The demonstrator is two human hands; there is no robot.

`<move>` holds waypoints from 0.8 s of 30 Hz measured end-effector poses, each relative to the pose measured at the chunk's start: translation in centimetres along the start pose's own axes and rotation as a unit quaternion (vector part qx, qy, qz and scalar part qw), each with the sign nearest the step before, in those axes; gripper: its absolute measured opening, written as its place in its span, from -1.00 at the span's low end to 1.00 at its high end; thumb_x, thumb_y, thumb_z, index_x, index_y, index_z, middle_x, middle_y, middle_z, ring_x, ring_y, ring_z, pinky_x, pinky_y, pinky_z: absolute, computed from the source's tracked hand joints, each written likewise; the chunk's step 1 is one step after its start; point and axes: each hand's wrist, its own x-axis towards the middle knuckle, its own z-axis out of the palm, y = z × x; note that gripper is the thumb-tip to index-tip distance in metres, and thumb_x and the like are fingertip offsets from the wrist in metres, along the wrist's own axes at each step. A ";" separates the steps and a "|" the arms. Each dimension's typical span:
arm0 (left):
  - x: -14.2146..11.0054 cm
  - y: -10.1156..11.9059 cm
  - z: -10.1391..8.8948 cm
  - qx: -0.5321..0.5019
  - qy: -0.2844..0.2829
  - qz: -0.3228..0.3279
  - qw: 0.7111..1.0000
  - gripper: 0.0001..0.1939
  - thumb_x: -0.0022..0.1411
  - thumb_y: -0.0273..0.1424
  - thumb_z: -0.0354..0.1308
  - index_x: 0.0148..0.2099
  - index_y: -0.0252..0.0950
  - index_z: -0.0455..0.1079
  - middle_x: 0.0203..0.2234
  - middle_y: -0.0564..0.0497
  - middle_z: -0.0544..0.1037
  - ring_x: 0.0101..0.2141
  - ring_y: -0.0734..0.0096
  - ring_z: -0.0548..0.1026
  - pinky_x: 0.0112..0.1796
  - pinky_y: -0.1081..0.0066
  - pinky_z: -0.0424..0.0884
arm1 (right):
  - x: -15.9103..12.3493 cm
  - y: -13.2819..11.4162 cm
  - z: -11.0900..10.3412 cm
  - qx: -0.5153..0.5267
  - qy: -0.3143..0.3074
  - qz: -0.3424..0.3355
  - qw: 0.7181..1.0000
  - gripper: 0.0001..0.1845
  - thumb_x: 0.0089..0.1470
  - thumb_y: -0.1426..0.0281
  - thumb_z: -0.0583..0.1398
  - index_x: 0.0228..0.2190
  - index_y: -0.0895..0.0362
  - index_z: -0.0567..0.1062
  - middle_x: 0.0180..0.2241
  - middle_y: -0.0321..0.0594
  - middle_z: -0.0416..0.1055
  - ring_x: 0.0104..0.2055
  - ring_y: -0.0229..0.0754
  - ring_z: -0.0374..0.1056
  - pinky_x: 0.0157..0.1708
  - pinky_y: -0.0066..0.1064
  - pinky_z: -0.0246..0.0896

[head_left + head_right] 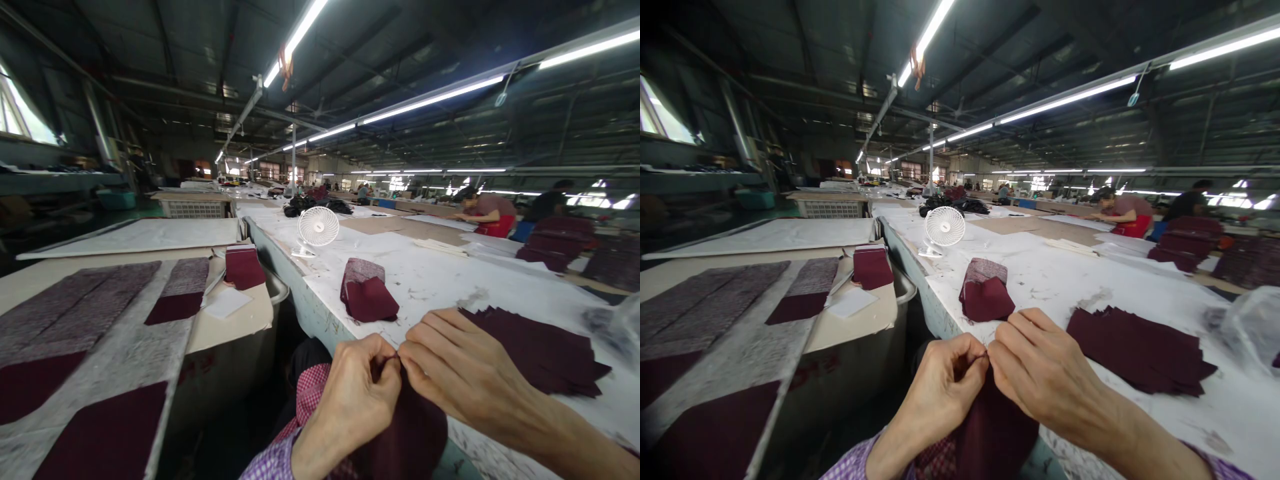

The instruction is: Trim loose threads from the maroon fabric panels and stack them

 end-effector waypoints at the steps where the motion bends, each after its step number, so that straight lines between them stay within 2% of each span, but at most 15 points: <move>1: 0.0 0.1 -0.1 -0.009 -0.002 -0.007 1.000 -0.83 0.11 -0.51 0.01 -0.52 -0.33 0.19 -0.67 0.16 0.16 -0.61 0.63 0.08 -0.60 0.56 -0.02 | -0.1 0.1 0.0 0.003 0.001 0.001 1.000 -0.68 0.14 0.57 0.03 -0.60 0.19 0.40 -0.59 -0.21 0.28 -0.48 -0.20 0.13 -0.42 -0.30 0.07; 6: 0.2 0.5 -0.7 -0.129 -0.033 -0.068 0.989 -0.81 0.16 -0.39 0.03 -0.48 -0.32 0.19 -0.71 0.19 0.15 -0.69 0.66 0.08 -0.65 0.57 -0.03 | -0.7 0.7 0.1 0.096 -0.013 0.028 0.995 -0.77 0.17 0.56 0.02 -0.45 0.19 0.42 -0.48 -0.21 0.35 -0.41 -0.21 0.19 -0.35 -0.31 0.10; 10: 0.2 0.8 -1.2 -0.174 -0.049 -0.080 0.980 -0.79 0.17 -0.33 0.06 -0.46 -0.32 0.20 -0.75 0.22 0.15 -0.75 0.68 0.06 -0.70 0.59 -0.06 | -0.8 0.6 -0.2 0.127 -0.015 0.048 0.991 -0.84 0.13 0.57 0.05 -0.36 0.20 0.43 -0.44 -0.19 0.36 -0.38 -0.20 0.20 -0.33 -0.30 0.11; 13: 0.3 0.9 -1.2 -0.174 -0.043 -0.081 0.980 -0.78 0.17 -0.33 0.07 -0.46 -0.32 0.20 -0.77 0.22 0.15 -0.76 0.69 0.07 -0.71 0.60 -0.06 | -0.5 0.3 -0.3 0.093 -0.004 0.048 0.995 -0.87 0.10 0.57 0.08 -0.40 0.20 0.43 -0.46 -0.19 0.36 -0.40 -0.19 0.19 -0.36 -0.29 0.10; 18: 0.2 0.7 -1.0 -0.177 -0.043 -0.086 0.979 -0.77 0.17 -0.31 0.07 -0.46 -0.32 0.20 -0.78 0.22 0.17 -0.78 0.69 0.09 -0.72 0.61 -0.05 | -0.4 0.3 0.0 0.016 -0.004 0.008 1.000 -0.79 0.12 0.56 0.06 -0.47 0.20 0.44 -0.50 -0.19 0.36 -0.44 -0.18 0.19 -0.38 -0.28 0.09; 24: 0.1 0.4 -0.9 -0.184 -0.058 -0.093 0.977 -0.76 0.19 -0.27 0.05 -0.44 -0.32 0.21 -0.77 0.20 0.19 -0.79 0.68 0.10 -0.74 0.61 -0.06 | -0.5 0.3 0.1 -0.017 0.018 -0.016 1.000 -0.78 0.10 0.60 0.06 -0.47 0.22 0.46 -0.52 -0.17 0.37 -0.44 -0.17 0.22 -0.38 -0.27 0.11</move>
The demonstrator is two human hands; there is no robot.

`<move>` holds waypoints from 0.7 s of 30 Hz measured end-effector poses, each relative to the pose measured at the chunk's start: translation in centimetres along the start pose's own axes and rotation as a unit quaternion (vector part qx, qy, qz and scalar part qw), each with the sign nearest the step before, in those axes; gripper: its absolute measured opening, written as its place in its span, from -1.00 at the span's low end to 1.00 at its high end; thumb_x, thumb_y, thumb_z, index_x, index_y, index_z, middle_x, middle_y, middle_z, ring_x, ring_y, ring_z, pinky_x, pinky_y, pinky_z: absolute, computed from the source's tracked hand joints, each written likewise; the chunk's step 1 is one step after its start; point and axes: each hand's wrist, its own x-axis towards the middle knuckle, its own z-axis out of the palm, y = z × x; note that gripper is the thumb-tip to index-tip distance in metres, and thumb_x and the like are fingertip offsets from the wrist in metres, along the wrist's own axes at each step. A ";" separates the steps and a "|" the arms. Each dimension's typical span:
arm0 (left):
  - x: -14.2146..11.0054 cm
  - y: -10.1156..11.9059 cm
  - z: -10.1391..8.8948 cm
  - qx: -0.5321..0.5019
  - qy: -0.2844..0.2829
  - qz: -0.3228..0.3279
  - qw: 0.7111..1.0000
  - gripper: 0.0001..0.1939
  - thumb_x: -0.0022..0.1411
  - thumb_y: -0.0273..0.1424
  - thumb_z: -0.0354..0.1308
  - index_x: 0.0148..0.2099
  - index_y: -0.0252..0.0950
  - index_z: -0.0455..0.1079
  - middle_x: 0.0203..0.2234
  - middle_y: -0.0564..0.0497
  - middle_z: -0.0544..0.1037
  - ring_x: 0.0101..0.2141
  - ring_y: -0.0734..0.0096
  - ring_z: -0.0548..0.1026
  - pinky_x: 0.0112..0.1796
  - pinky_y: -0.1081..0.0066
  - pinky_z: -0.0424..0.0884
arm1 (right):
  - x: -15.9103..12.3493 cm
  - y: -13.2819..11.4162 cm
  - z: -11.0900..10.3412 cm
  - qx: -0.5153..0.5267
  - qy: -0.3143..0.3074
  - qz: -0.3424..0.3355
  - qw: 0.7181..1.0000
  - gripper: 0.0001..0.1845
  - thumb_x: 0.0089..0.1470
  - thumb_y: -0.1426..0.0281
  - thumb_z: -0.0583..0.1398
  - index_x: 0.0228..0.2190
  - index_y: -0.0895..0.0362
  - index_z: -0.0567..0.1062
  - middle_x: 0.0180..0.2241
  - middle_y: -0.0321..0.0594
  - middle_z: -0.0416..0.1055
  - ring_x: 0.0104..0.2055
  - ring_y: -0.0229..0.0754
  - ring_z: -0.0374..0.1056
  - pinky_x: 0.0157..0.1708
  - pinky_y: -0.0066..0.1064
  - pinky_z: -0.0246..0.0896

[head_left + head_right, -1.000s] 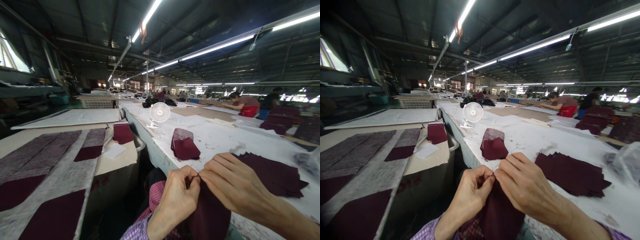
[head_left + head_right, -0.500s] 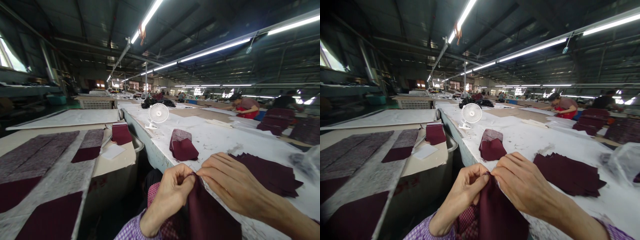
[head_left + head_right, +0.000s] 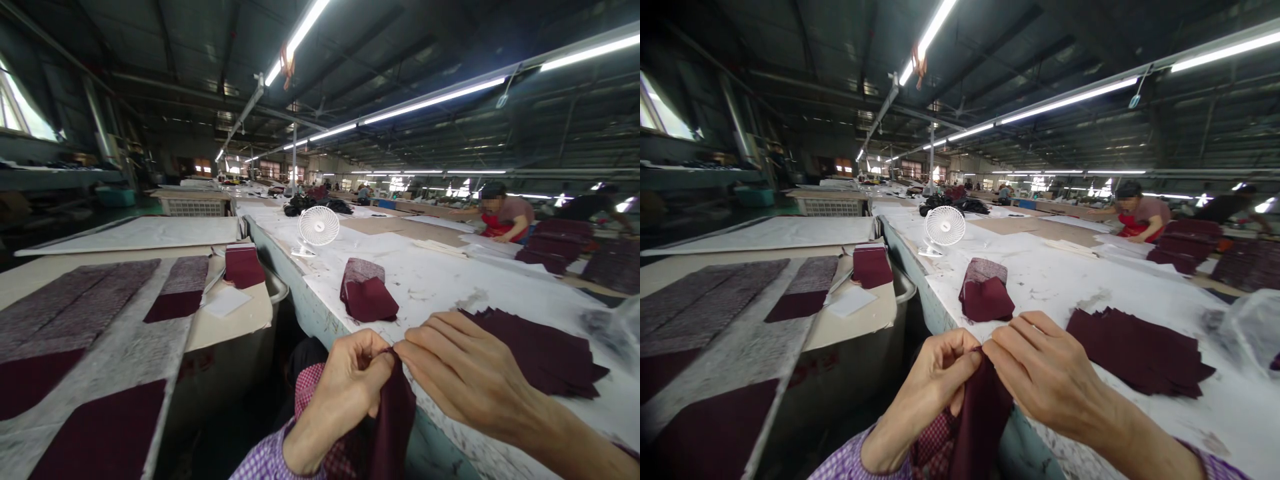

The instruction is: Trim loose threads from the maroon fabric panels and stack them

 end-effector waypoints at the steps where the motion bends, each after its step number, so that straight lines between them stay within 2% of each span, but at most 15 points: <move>1: 0.0 0.0 0.0 0.001 -0.001 -0.001 1.000 -0.76 0.19 -0.27 0.05 -0.44 -0.31 0.21 -0.77 0.20 0.19 -0.79 0.67 0.10 -0.75 0.61 -0.06 | 0.0 0.0 0.0 0.001 0.001 -0.002 1.000 -0.78 0.10 0.60 0.06 -0.47 0.22 0.46 -0.52 -0.17 0.37 -0.44 -0.17 0.22 -0.38 -0.27 0.11; 5: -0.1 0.1 0.0 0.009 0.002 0.011 1.000 -0.78 0.19 -0.31 0.04 -0.45 -0.31 0.20 -0.76 0.22 0.15 -0.77 0.69 0.08 -0.72 0.60 -0.06 | 0.2 -0.3 0.2 0.022 -0.004 0.019 1.000 -0.78 0.10 0.57 0.06 -0.50 0.19 0.44 -0.53 -0.20 0.36 -0.45 -0.19 0.22 -0.38 -0.30 0.11; 8: -0.3 0.1 0.1 0.030 0.010 0.038 0.999 -0.83 0.15 -0.39 0.07 -0.46 -0.33 0.21 -0.71 0.19 0.17 -0.70 0.69 0.10 -0.65 0.60 0.00 | 0.3 -0.5 -0.1 0.100 -0.018 0.106 0.989 -0.79 0.09 0.55 0.06 -0.50 0.16 0.42 -0.52 -0.24 0.35 -0.45 -0.22 0.25 -0.40 -0.34 0.15; 11: -0.4 0.0 0.1 0.038 0.018 0.048 0.998 -0.85 0.12 -0.43 0.09 -0.47 -0.34 0.22 -0.65 0.14 0.22 -0.61 0.64 0.13 -0.58 0.58 0.05 | 0.5 -0.4 -0.5 0.245 -0.074 0.237 0.937 -0.81 0.05 0.56 0.07 -0.54 0.13 0.37 -0.54 -0.31 0.34 -0.50 -0.30 0.26 -0.50 -0.46 0.18; 13: -0.4 0.0 0.1 0.033 0.027 0.046 0.998 -0.84 0.11 -0.42 0.09 -0.48 -0.35 0.21 -0.63 0.13 0.23 -0.59 0.62 0.14 -0.56 0.56 0.07 | 0.5 -0.2 -0.8 0.313 -0.112 0.287 0.898 -0.80 0.04 0.56 0.09 -0.56 0.11 0.35 -0.56 -0.35 0.34 -0.53 -0.33 0.26 -0.55 -0.52 0.19; 14: -0.3 0.0 0.1 0.029 0.031 0.044 0.998 -0.83 0.11 -0.42 0.09 -0.48 -0.35 0.21 -0.63 0.12 0.23 -0.59 0.62 0.14 -0.56 0.55 0.07 | 0.6 -0.2 -0.8 0.327 -0.119 0.296 0.890 -0.81 0.05 0.56 0.09 -0.55 0.11 0.35 -0.56 -0.36 0.34 -0.53 -0.33 0.27 -0.54 -0.53 0.20; 17: -0.2 0.0 0.0 0.022 0.045 0.044 0.998 -0.82 0.10 -0.40 0.09 -0.49 -0.34 0.20 -0.63 0.12 0.23 -0.59 0.60 0.14 -0.56 0.54 0.06 | 0.5 -0.2 -0.9 0.317 -0.084 0.277 0.903 -0.83 0.09 0.54 0.07 -0.48 0.11 0.38 -0.48 -0.31 0.37 -0.47 -0.32 0.29 -0.50 -0.51 0.23; 21: -0.2 -0.2 0.0 0.031 0.053 0.049 0.997 -0.82 0.12 -0.40 0.06 -0.49 -0.33 0.18 -0.64 0.13 0.21 -0.60 0.61 0.12 -0.58 0.54 0.03 | 0.4 -0.7 -0.6 0.227 -0.019 0.203 0.952 -0.86 0.11 0.55 0.08 -0.39 0.15 0.41 -0.43 -0.23 0.38 -0.41 -0.27 0.29 -0.43 -0.44 0.21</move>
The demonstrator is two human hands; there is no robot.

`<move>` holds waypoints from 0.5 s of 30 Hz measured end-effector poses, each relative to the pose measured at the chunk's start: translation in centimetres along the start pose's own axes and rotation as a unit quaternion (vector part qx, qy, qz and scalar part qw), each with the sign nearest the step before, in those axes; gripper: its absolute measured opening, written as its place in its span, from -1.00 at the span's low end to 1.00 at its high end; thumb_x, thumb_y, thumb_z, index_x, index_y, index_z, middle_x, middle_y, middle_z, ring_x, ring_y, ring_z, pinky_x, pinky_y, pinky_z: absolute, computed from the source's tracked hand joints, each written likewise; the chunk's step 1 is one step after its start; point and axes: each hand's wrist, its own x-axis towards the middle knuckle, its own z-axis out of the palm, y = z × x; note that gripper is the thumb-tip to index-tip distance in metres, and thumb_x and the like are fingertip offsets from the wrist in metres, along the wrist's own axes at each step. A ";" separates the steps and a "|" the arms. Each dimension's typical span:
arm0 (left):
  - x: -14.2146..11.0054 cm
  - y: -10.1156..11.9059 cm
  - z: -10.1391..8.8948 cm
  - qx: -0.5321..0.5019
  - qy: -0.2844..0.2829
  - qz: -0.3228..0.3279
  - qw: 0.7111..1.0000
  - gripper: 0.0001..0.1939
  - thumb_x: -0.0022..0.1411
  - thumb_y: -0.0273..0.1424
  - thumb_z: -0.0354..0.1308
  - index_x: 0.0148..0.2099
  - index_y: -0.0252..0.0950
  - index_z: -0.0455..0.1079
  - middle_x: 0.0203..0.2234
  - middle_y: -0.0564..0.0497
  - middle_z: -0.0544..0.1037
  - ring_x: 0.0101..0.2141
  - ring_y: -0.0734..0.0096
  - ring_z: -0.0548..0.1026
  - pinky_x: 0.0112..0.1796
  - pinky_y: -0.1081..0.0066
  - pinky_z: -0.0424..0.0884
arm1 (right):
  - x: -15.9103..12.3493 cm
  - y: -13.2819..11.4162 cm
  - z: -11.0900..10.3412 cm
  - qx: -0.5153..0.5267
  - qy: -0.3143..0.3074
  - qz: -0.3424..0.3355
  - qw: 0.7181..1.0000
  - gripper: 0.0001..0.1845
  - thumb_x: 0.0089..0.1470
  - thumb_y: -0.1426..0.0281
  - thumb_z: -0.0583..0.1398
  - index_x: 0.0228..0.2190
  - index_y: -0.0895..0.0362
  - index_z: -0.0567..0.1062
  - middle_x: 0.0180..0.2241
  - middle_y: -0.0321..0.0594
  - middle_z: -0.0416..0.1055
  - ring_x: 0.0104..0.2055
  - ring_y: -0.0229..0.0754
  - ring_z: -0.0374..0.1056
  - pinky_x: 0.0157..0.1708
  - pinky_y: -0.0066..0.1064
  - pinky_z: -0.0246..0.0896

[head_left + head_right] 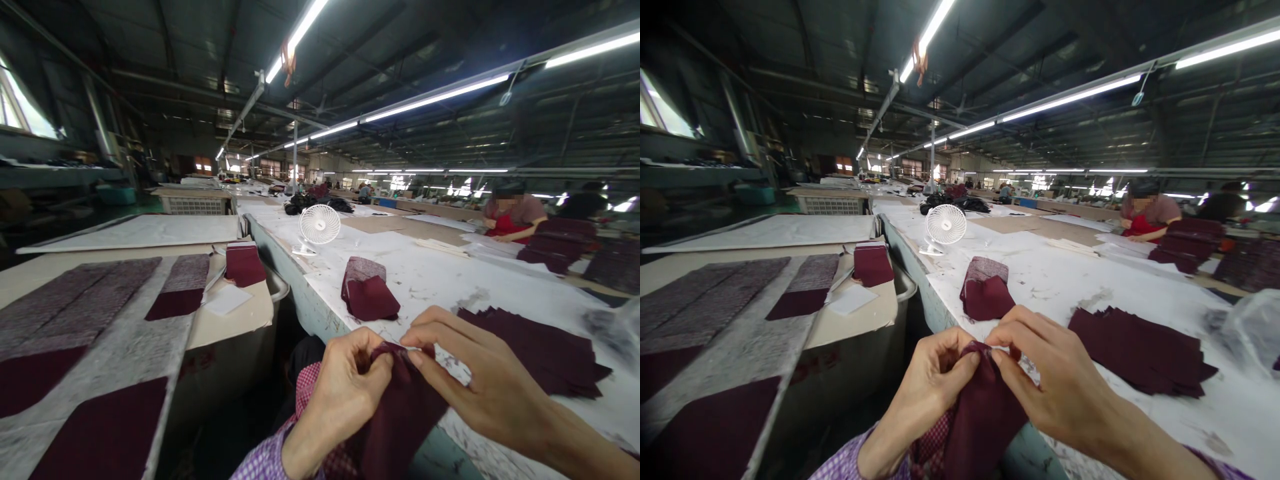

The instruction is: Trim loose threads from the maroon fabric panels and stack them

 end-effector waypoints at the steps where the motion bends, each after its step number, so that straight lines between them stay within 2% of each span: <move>1: -0.1 -0.1 0.0 0.007 -0.001 0.004 1.000 -0.81 0.12 -0.41 0.06 -0.50 -0.33 0.18 -0.64 0.13 0.20 -0.59 0.61 0.11 -0.58 0.54 0.03 | -0.1 -0.1 0.1 -0.033 0.010 -0.031 0.999 -0.87 0.10 0.56 0.09 -0.38 0.15 0.42 -0.43 -0.23 0.39 -0.40 -0.25 0.28 -0.40 -0.41 0.20; 3: -0.2 -0.3 0.1 0.027 0.001 0.014 1.000 -0.81 0.13 -0.42 0.04 -0.50 -0.32 0.17 -0.64 0.14 0.18 -0.59 0.61 0.10 -0.57 0.54 0.03 | -0.2 -0.2 0.4 -0.093 0.020 -0.082 0.992 -0.88 0.10 0.57 0.10 -0.39 0.17 0.43 -0.45 -0.23 0.40 -0.40 -0.23 0.27 -0.37 -0.36 0.16; 5: -0.3 -0.5 0.1 0.054 0.007 0.024 0.998 -0.81 0.15 -0.43 0.02 -0.50 -0.32 0.17 -0.64 0.14 0.17 -0.59 0.60 0.10 -0.57 0.54 0.03 | -0.3 -0.2 0.6 -0.128 0.023 -0.104 0.986 -0.87 0.11 0.57 0.10 -0.40 0.18 0.44 -0.48 -0.24 0.40 -0.41 -0.22 0.27 -0.36 -0.34 0.12; 10: -0.3 -0.8 0.1 0.103 0.028 0.041 0.993 -0.81 0.16 -0.47 0.01 -0.50 -0.32 0.17 -0.65 0.14 0.19 -0.59 0.60 0.12 -0.57 0.55 0.01 | -0.2 0.0 0.6 -0.142 0.029 -0.071 0.987 -0.82 0.13 0.54 0.07 -0.44 0.17 0.44 -0.47 -0.21 0.38 -0.43 -0.23 0.28 -0.39 -0.36 0.11; 15: -0.6 -0.3 0.4 0.127 0.015 0.060 0.990 -0.82 0.16 -0.50 0.00 -0.50 -0.33 0.19 -0.64 0.14 0.18 -0.58 0.60 0.12 -0.56 0.55 0.03 | -0.3 -0.1 0.6 -0.114 0.015 -0.059 0.992 -0.81 0.13 0.53 0.06 -0.45 0.16 0.44 -0.49 -0.23 0.37 -0.46 -0.25 0.27 -0.42 -0.39 0.13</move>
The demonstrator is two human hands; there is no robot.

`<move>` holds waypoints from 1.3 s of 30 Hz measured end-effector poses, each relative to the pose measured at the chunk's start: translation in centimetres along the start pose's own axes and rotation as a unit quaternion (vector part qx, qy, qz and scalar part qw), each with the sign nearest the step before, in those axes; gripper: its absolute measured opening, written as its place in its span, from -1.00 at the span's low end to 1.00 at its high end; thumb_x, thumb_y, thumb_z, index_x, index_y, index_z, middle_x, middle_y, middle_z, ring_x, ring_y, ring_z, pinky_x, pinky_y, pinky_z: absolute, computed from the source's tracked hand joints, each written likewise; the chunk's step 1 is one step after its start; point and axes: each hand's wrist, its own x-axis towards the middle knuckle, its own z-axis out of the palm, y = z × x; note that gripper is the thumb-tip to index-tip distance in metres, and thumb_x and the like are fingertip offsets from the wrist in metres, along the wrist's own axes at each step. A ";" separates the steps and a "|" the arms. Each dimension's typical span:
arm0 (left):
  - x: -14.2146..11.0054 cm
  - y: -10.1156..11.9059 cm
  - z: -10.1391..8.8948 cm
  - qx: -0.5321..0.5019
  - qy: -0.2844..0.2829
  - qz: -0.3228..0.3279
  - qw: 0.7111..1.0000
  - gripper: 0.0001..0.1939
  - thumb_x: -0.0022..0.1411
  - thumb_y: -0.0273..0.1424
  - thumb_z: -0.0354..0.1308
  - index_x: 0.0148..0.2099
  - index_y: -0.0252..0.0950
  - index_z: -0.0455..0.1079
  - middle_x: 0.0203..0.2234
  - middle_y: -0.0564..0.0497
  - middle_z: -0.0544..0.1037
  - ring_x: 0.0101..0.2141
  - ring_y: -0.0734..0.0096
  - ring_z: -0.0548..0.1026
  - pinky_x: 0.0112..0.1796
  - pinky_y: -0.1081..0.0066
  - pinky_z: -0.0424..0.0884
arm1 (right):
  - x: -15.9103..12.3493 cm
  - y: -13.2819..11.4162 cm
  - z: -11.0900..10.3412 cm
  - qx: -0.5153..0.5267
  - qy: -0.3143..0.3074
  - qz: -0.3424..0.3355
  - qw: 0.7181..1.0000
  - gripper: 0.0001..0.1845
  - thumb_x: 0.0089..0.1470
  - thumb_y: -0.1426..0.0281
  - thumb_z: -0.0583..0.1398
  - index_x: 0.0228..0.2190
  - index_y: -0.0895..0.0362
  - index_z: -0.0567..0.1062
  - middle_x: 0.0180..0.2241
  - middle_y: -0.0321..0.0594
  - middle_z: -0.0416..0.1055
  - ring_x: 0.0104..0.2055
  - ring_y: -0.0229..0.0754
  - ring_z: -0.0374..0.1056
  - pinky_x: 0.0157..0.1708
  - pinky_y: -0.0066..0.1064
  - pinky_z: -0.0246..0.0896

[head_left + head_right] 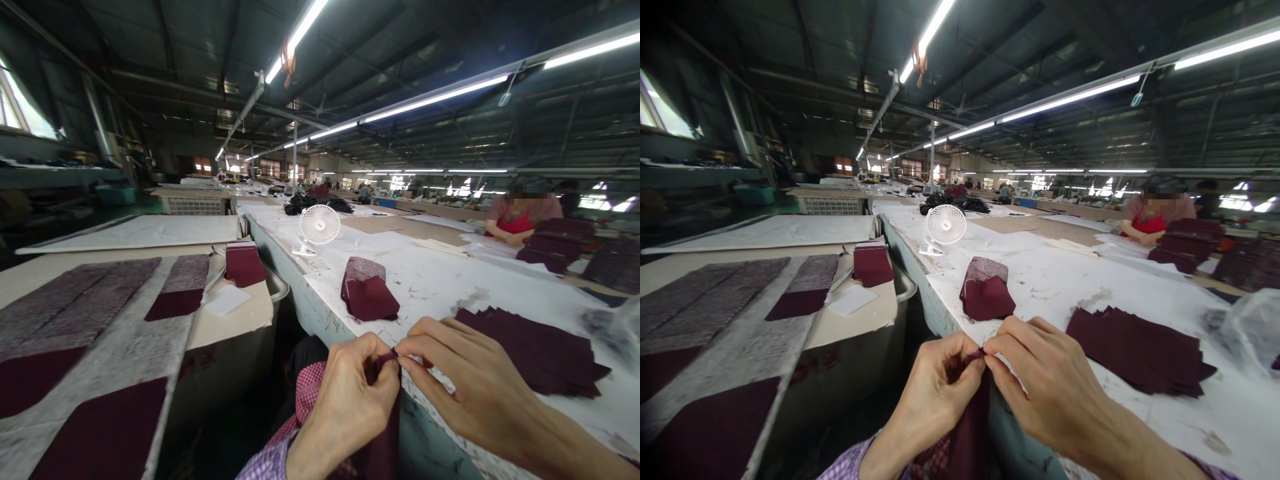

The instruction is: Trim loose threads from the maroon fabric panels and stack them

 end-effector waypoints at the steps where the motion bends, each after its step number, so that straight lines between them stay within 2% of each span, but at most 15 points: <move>1: 0.0 0.1 0.0 0.009 0.000 0.008 1.000 -0.82 0.15 -0.51 0.00 -0.50 -0.33 0.20 -0.64 0.14 0.19 -0.58 0.59 0.13 -0.55 0.54 0.03 | 0.0 0.0 0.0 0.001 -0.001 0.001 1.000 -0.80 0.13 0.53 0.06 -0.46 0.15 0.44 -0.49 -0.23 0.37 -0.46 -0.26 0.27 -0.43 -0.40 0.14; 10: -0.3 0.3 0.1 0.170 -0.004 0.055 0.984 -0.86 0.15 -0.55 -0.04 -0.45 -0.31 0.23 -0.54 0.05 0.35 -0.52 0.50 0.24 -0.46 0.47 0.10 | -0.4 -0.1 0.7 -0.015 -0.011 -0.003 1.000 -0.73 0.12 0.55 0.02 -0.51 0.14 0.44 -0.54 -0.26 0.34 -0.51 -0.27 0.23 -0.44 -0.39 0.12; 16: -0.1 0.3 0.2 0.150 0.000 0.056 0.987 -0.83 0.15 -0.56 -0.04 -0.47 -0.30 0.23 -0.57 0.06 0.35 -0.53 0.51 0.25 -0.48 0.47 0.08 | -0.5 -0.4 1.3 -0.039 -0.003 -0.014 0.999 -0.72 0.11 0.57 0.00 -0.54 0.13 0.39 -0.55 -0.27 0.30 -0.51 -0.26 0.18 -0.45 -0.37 0.08; 20: -0.1 0.3 0.0 0.140 -0.017 0.050 0.989 -0.84 0.09 -0.59 -0.03 -0.51 -0.31 0.22 -0.61 0.08 0.31 -0.56 0.54 0.22 -0.51 0.49 0.06 | -0.2 0.6 1.2 -0.094 -0.013 -0.060 0.994 -0.69 0.13 0.58 -0.02 -0.57 0.14 0.37 -0.57 -0.26 0.26 -0.51 -0.23 0.17 -0.44 -0.33 0.05; 22: -0.3 0.1 0.0 0.117 -0.049 0.030 0.991 -0.83 0.05 -0.60 -0.01 -0.54 -0.31 0.19 -0.65 0.11 0.26 -0.59 0.57 0.18 -0.54 0.51 0.04 | -0.1 1.8 0.7 -0.141 -0.008 -0.066 0.988 -0.71 0.13 0.59 0.00 -0.55 0.15 0.38 -0.56 -0.24 0.28 -0.50 -0.22 0.18 -0.42 -0.33 0.05; 24: -0.4 0.0 -0.1 0.062 -0.077 -0.002 0.995 -0.83 0.03 -0.59 0.01 -0.56 -0.31 0.17 -0.67 0.14 0.22 -0.61 0.60 0.16 -0.57 0.54 0.03 | -0.1 2.9 0.0 -0.142 0.006 -0.041 0.989 -0.77 0.12 0.57 0.04 -0.51 0.15 0.40 -0.53 -0.23 0.32 -0.48 -0.23 0.19 -0.41 -0.34 0.06; 28: -0.1 0.1 -0.3 -0.111 -0.074 -0.084 0.987 -0.82 0.09 -0.45 0.07 -0.52 -0.31 0.18 -0.69 0.16 0.19 -0.67 0.65 0.10 -0.63 0.57 0.00 | 0.0 3.1 -1.2 0.031 -0.013 0.022 0.999 -0.85 0.12 0.54 0.09 -0.44 0.15 0.41 -0.49 -0.26 0.34 -0.48 -0.30 0.22 -0.46 -0.44 0.11; 31: 0.3 0.4 -0.6 -0.184 -0.086 -0.118 0.972 -0.80 0.11 -0.33 0.11 -0.47 -0.33 0.24 -0.72 0.18 0.21 -0.75 0.69 0.06 -0.70 0.58 -0.06 | 0.2 1.9 -1.5 0.049 -0.026 -0.015 0.998 -0.85 0.14 0.53 0.08 -0.40 0.15 0.44 -0.47 -0.26 0.38 -0.45 -0.30 0.25 -0.43 -0.43 0.13; 34: 0.4 0.5 -0.7 -0.203 -0.089 -0.122 0.967 -0.77 0.10 -0.30 0.14 -0.47 -0.35 0.26 -0.74 0.18 0.21 -0.78 0.72 0.05 -0.72 0.59 -0.10 | 0.3 1.0 -1.5 0.005 -0.025 -0.075 0.997 -0.82 0.15 0.54 0.07 -0.40 0.15 0.46 -0.47 -0.25 0.40 -0.44 -0.27 0.26 -0.40 -0.38 0.12; 39: 0.3 0.7 -0.7 -0.211 -0.081 -0.123 0.966 -0.77 0.11 -0.31 0.13 -0.48 -0.35 0.26 -0.74 0.19 0.21 -0.77 0.73 0.05 -0.72 0.60 -0.11 | 0.0 1.0 -1.5 -0.041 -0.036 -0.115 0.992 -0.76 0.14 0.56 0.05 -0.44 0.17 0.47 -0.52 -0.24 0.37 -0.47 -0.25 0.23 -0.43 -0.35 0.07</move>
